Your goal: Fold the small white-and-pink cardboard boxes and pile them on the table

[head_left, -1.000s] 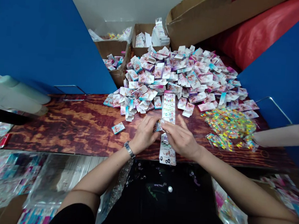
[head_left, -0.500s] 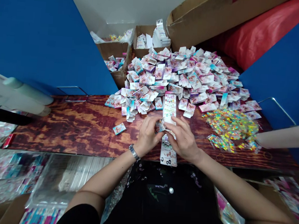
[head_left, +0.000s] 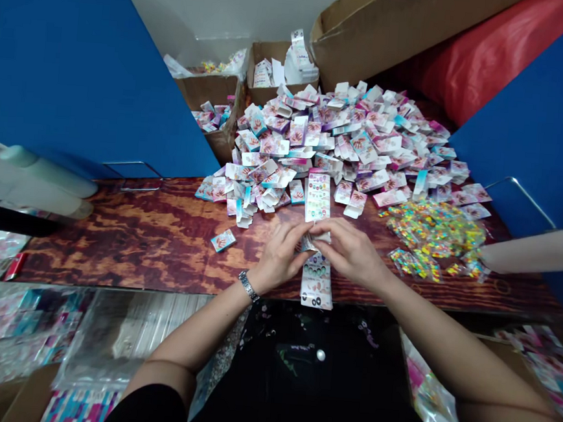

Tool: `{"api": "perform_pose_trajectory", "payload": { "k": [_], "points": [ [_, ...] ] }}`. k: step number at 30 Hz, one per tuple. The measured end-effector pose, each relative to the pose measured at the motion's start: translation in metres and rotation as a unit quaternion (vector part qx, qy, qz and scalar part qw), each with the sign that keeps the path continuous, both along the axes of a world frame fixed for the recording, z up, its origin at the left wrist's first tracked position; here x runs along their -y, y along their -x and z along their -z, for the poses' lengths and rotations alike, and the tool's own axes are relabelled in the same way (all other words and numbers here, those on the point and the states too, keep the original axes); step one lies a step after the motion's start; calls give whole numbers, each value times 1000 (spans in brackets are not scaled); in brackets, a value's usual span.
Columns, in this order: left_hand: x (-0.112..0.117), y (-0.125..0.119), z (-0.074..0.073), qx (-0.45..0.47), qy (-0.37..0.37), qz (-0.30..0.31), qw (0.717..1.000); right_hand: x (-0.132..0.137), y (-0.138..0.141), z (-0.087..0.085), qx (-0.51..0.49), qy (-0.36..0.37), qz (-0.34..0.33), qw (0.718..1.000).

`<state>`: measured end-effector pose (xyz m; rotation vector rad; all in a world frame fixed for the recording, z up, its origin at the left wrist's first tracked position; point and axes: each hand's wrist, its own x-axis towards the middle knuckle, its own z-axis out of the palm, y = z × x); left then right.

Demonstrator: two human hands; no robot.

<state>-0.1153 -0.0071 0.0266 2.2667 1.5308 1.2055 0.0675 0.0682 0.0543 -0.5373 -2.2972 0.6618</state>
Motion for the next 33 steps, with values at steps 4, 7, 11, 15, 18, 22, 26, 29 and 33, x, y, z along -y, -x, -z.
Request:
{"api": "perform_pose_trajectory", "payload": {
  "k": [4, 7, 11, 15, 18, 22, 26, 29, 33],
  "points": [
    [2, 0, 1, 0, -4, -3, 1000, 7, 5, 9, -28, 106, 67, 992],
    [3, -3, 4, -15, -4, -21, 1000, 16, 10, 17, -39, 154, 112, 981],
    [4, -8, 7, -57, -44, -70, 995, 29, 16, 19, -87, 112, 159, 977],
    [5, -10, 6, -87, -68, -101, 989, 31, 22, 18, -153, 246, 107, 951],
    [6, -11, 6, -87, -73, -109, 988, 27, 28, 23, -192, 329, 99, 919],
    [6, -12, 10, -86, -95, -126, 984, 25, 33, 28, -196, 361, 120, 904],
    [8, -13, 15, -94, -74, -138, 983, 28, 33, 26, -166, 297, 151, 928],
    [9, -14, 18, -95, -72, -150, 982, 29, 32, 23, -153, 275, 161, 935],
    [11, -15, 19, -97, -74, -150, 981, 28, 33, 22, -148, 266, 160, 939]
  ]
}}
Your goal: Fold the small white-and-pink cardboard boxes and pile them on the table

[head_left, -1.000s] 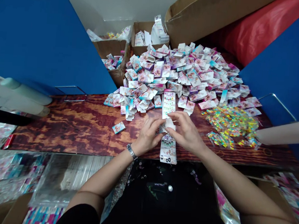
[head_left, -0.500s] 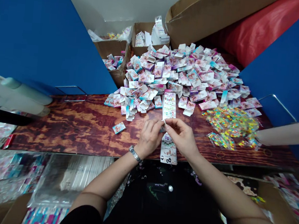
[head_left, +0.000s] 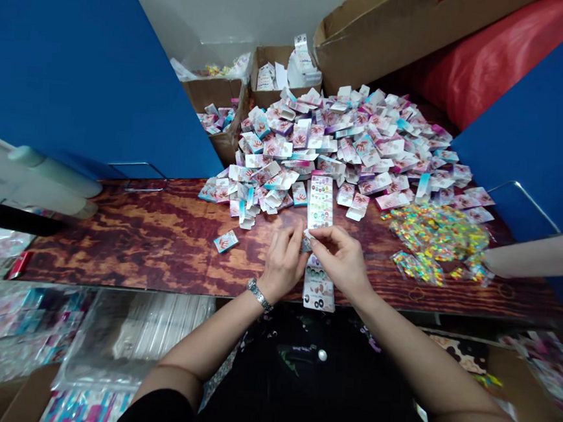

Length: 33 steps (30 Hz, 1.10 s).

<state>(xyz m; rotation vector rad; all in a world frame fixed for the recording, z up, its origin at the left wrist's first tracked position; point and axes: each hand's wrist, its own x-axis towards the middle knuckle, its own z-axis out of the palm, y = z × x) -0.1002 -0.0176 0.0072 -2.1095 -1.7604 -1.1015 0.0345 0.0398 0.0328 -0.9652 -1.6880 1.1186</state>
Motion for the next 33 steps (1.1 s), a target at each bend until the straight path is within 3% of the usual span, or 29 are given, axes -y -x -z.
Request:
{"api": "perform_pose_trajectory", "payload": {
  "k": [7, 12, 16, 19, 21, 25, 30, 33],
  "points": [
    [-4, 0, -3, -58, -30, -37, 997, 11, 1, -5, 11, -121, 12, 993],
    [-4, -1, 0, -70, -20, -46, 996, 21, 3, 7, 10, -135, 61, 989],
    [-4, -5, 2, -64, -15, -49, 997, 29, 6, 14, 35, -197, 83, 976],
    [-2, -4, 3, -51, -14, -47, 997, 36, 10, 15, 51, -245, 62, 966],
    [1, 2, 3, -45, -3, -42, 998, 33, 9, 15, 62, -263, 11, 963],
    [15, 39, 3, -93, 68, -38, 993, -7, -9, 22, 128, -263, -113, 950],
    [35, 108, 1, -183, 200, -211, 939, -85, -41, 51, 324, -286, -177, 884],
    [41, 129, 0, -183, 188, -246, 933, -105, -48, 64, 402, -270, -224, 846]
  ]
}}
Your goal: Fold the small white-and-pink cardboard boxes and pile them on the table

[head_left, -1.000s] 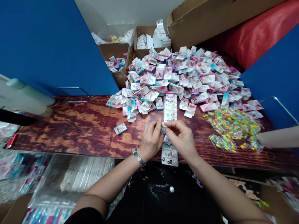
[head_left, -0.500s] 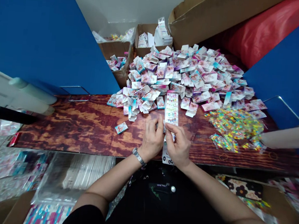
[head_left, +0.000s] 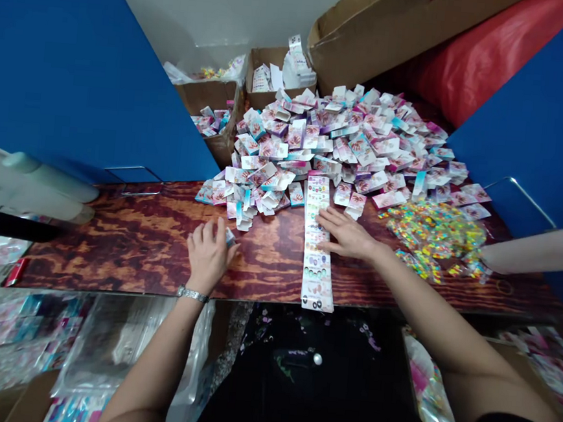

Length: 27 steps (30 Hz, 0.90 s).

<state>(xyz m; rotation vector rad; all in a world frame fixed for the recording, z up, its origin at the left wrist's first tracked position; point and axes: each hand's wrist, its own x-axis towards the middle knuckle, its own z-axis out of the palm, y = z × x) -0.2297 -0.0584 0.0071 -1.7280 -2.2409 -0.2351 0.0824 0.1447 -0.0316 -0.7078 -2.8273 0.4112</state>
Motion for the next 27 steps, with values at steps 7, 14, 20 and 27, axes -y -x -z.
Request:
{"api": "perform_pose_trajectory", "payload": {
  "k": [7, 14, 20, 27],
  "points": [
    [-2, -73, -14, 383, -58, 161, 908, 18, 5, -4, -4, -44, 19, 999],
    [-7, -149, -19, 631, 145, 244, 722, 14, 10, -4, -27, -39, 52, 998],
    [-10, -154, -7, 701, 206, 198, 653, 12, 15, 3, -19, -67, 62, 996],
    [-22, -153, -4, 913, 189, 14, 362, 53, 1, -33, -178, -33, 36, 983]
  ]
}}
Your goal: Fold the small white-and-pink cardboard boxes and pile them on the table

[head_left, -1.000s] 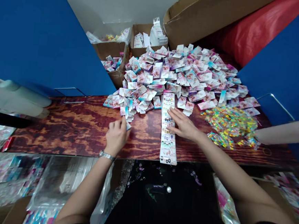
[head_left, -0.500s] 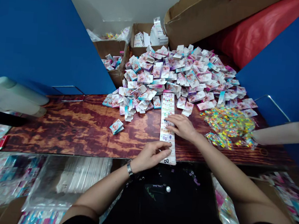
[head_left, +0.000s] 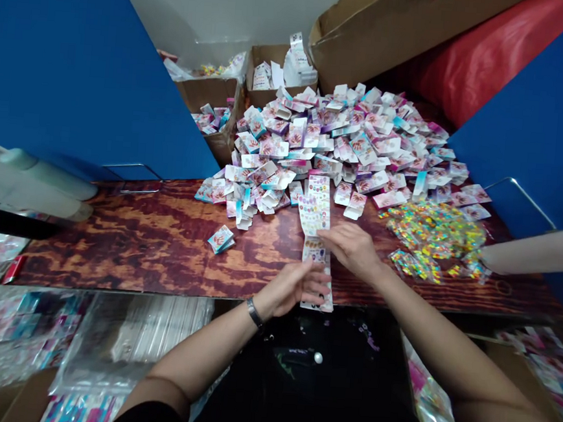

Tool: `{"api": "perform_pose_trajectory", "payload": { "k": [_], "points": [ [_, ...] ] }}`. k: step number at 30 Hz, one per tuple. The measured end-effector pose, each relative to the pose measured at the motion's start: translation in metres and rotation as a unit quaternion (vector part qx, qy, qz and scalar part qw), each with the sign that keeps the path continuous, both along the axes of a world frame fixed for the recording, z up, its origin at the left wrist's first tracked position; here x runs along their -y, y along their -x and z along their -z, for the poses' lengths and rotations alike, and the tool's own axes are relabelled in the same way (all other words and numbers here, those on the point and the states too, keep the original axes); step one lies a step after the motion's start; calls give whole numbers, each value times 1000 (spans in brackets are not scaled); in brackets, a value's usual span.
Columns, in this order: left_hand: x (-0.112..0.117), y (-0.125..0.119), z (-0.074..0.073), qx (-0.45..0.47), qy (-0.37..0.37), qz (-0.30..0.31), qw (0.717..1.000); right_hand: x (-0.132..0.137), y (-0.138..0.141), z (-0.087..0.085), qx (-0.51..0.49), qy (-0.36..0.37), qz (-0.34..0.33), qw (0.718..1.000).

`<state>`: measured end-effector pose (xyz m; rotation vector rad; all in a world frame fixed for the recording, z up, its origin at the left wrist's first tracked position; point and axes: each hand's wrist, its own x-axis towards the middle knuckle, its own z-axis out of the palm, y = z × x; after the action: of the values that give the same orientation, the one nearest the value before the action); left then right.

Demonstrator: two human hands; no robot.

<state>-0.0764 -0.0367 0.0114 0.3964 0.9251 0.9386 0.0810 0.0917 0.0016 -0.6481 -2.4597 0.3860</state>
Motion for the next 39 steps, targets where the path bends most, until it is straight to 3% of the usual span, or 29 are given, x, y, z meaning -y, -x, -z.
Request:
{"api": "perform_pose_trajectory", "payload": {
  "k": [2, 5, 7, 9, 12, 14, 16, 18, 21, 25, 28, 30, 32, 36, 39],
  "points": [
    [-10, 6, -6, 50, 14, -62, 997, 22, -7, -22, -23, 26, -87, 996],
    [-24, 13, -14, 55, 16, -142, 988, 51, -14, -50, -24, 91, -216, 972],
    [-27, 14, -17, 15, -10, -160, 987, 57, -15, -61, -38, 128, -219, 967],
    [-26, 14, -18, -38, -71, -153, 985, 51, -12, -65, -77, 137, -138, 978],
    [-17, 12, -18, -118, -173, -84, 974, 31, -4, -63, -126, 118, 11, 985],
    [-13, 11, -17, -180, -214, -32, 960, 21, 2, -60, -142, 101, 59, 983],
    [-11, 9, -17, -200, -214, -32, 956, 22, 7, -57, -162, 49, 78, 983],
    [-12, 8, -16, -136, -166, -75, 974, 30, 10, -54, -164, -43, 59, 984],
    [-15, 9, -15, 7, -104, -131, 986, 47, 10, -44, -92, -176, -20, 980],
    [-15, 15, -16, 82, -141, -80, 983, 53, 9, -25, -34, -237, -54, 969],
    [-13, 19, -13, 29, -181, -31, 982, 47, 9, -20, -62, -138, -66, 986],
    [-12, 21, -10, -78, -204, 2, 976, 45, 8, -23, -79, -18, -51, 995],
    [-14, 23, -5, -208, -226, 36, 951, 47, 9, -28, -85, 57, -13, 995],
    [-20, 23, 0, -352, -271, 95, 891, 55, 6, -30, -52, 73, 21, 996],
    [-23, 21, -1, -412, -309, 123, 849, 41, -12, -22, -16, 80, 36, 996]
  ]
}}
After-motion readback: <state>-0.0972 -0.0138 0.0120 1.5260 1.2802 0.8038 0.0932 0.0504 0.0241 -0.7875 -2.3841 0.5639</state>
